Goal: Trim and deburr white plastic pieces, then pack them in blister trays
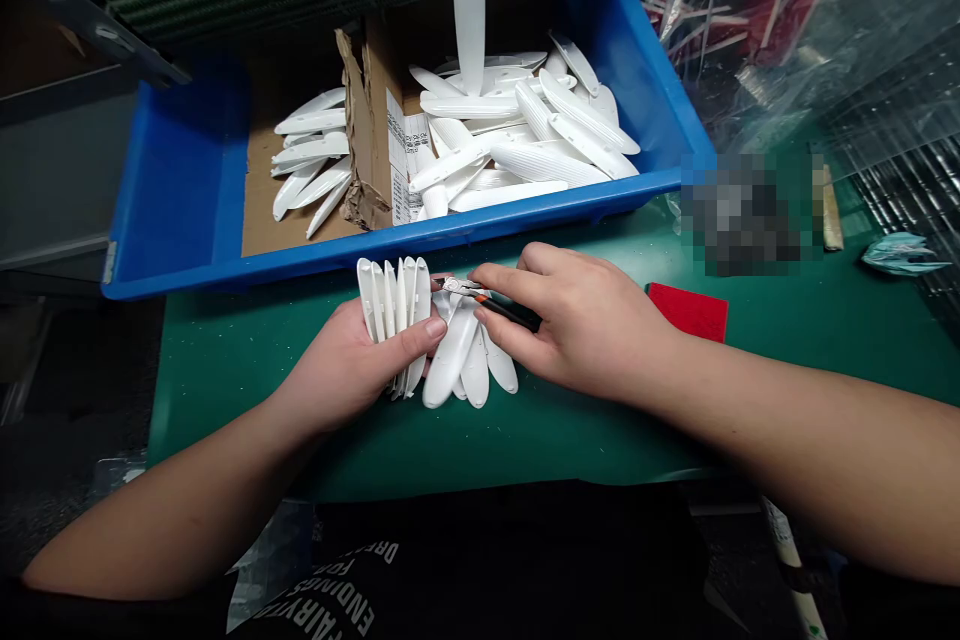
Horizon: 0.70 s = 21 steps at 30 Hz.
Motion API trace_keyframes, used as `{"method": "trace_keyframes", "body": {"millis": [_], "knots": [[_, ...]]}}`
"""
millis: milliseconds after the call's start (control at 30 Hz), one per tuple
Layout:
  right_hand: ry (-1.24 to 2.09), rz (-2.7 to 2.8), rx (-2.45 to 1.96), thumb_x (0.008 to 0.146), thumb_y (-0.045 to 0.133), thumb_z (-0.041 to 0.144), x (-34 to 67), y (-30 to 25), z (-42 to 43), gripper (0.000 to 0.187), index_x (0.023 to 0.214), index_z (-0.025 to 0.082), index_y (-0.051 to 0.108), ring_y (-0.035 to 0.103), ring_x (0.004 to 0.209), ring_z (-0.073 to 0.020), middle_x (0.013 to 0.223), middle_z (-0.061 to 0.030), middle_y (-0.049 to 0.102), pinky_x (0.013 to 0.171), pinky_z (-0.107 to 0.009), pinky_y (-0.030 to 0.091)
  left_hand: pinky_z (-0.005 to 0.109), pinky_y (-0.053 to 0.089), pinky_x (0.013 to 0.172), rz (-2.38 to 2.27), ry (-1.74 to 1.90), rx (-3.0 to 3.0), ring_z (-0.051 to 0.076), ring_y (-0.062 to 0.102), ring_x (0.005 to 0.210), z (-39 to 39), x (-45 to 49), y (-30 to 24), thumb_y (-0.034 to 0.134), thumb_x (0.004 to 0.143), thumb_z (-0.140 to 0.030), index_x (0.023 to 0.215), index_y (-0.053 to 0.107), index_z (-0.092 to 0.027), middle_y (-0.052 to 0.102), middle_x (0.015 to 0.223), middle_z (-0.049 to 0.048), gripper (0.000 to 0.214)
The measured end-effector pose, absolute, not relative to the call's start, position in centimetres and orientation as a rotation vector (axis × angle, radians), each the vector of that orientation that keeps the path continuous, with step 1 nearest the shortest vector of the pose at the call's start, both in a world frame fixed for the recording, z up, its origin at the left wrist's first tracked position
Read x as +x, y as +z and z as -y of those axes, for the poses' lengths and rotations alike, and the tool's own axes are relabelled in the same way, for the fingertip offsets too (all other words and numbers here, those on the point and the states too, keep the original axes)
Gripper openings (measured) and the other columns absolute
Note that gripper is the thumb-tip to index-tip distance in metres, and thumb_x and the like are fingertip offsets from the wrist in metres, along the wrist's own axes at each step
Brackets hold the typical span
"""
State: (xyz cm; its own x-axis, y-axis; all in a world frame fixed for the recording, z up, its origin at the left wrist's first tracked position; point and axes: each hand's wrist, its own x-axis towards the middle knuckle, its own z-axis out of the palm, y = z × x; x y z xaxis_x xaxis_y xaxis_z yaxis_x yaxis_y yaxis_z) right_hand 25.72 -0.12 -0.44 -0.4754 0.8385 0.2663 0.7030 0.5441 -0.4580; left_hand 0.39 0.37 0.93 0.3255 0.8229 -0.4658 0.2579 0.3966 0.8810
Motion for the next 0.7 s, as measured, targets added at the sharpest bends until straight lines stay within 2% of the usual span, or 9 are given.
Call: {"method": "trace_keyframes", "body": {"millis": [67, 133, 333, 533, 700], "knots": [[0.393, 2.327, -1.238, 0.105, 0.063, 0.037, 25.7, -0.4, 0.2, 0.035, 0.132, 0.02, 0.077, 0.066, 0.074, -0.0202, 0.088, -0.0062, 0.065, 0.067, -0.032, 0.049, 0.035, 0.068, 0.073, -1.225, 0.532, 1.087, 0.028, 0.077, 0.094, -0.3, 0.4, 0.8, 0.09, 0.084, -0.045, 0.142, 0.07, -0.023, 0.08, 0.113, 0.0088, 0.065], [0.387, 2.335, -1.225, 0.105, 0.064, 0.037, 25.6, -0.4, 0.2, 0.034, 0.131, 0.02, 0.077, 0.065, 0.074, -0.0201, 0.088, -0.0061, 0.064, 0.066, -0.032, 0.047, 0.033, 0.07, 0.07, -1.229, 0.57, 1.039, 0.024, 0.076, 0.09, -0.2, 0.4, 0.7, 0.09, 0.085, -0.045, 0.14, 0.071, -0.024, 0.079, 0.113, 0.008, 0.062], [0.263, 2.412, -1.177, 0.105, 0.063, 0.038, 24.9, -0.5, 0.5, 0.035, 0.13, 0.019, 0.077, 0.059, 0.075, -0.0216, 0.09, -0.0083, 0.063, 0.065, -0.033, 0.041, 0.029, 0.07, 0.069, -1.178, 0.613, 0.951, 0.021, 0.076, 0.087, 0.0, 0.5, 0.7, 0.089, 0.088, -0.042, 0.141, 0.07, -0.024, 0.079, 0.108, 0.0072, 0.059], [0.186, 2.457, -1.2, 0.104, 0.062, 0.039, 24.3, -0.6, 0.8, 0.038, 0.133, 0.018, 0.076, 0.054, 0.077, -0.0237, 0.092, -0.0099, 0.062, 0.068, -0.036, 0.039, 0.026, 0.069, 0.07, -1.152, 0.63, 0.935, 0.02, 0.077, 0.085, 0.1, 0.8, 1.0, 0.095, 0.08, -0.035, 0.135, 0.073, -0.021, 0.081, 0.103, 0.0055, 0.061], [0.184, 2.446, -1.205, 0.106, 0.06, 0.039, 24.3, -0.7, 0.8, 0.039, 0.134, 0.017, 0.076, 0.055, 0.077, -0.0232, 0.092, -0.01, 0.062, 0.068, -0.035, 0.038, 0.027, 0.067, 0.07, -1.182, 0.632, 0.962, 0.019, 0.076, 0.079, 0.1, 0.8, 1.1, 0.092, 0.084, -0.042, 0.135, 0.073, -0.021, 0.081, 0.101, 0.0062, 0.058]]}}
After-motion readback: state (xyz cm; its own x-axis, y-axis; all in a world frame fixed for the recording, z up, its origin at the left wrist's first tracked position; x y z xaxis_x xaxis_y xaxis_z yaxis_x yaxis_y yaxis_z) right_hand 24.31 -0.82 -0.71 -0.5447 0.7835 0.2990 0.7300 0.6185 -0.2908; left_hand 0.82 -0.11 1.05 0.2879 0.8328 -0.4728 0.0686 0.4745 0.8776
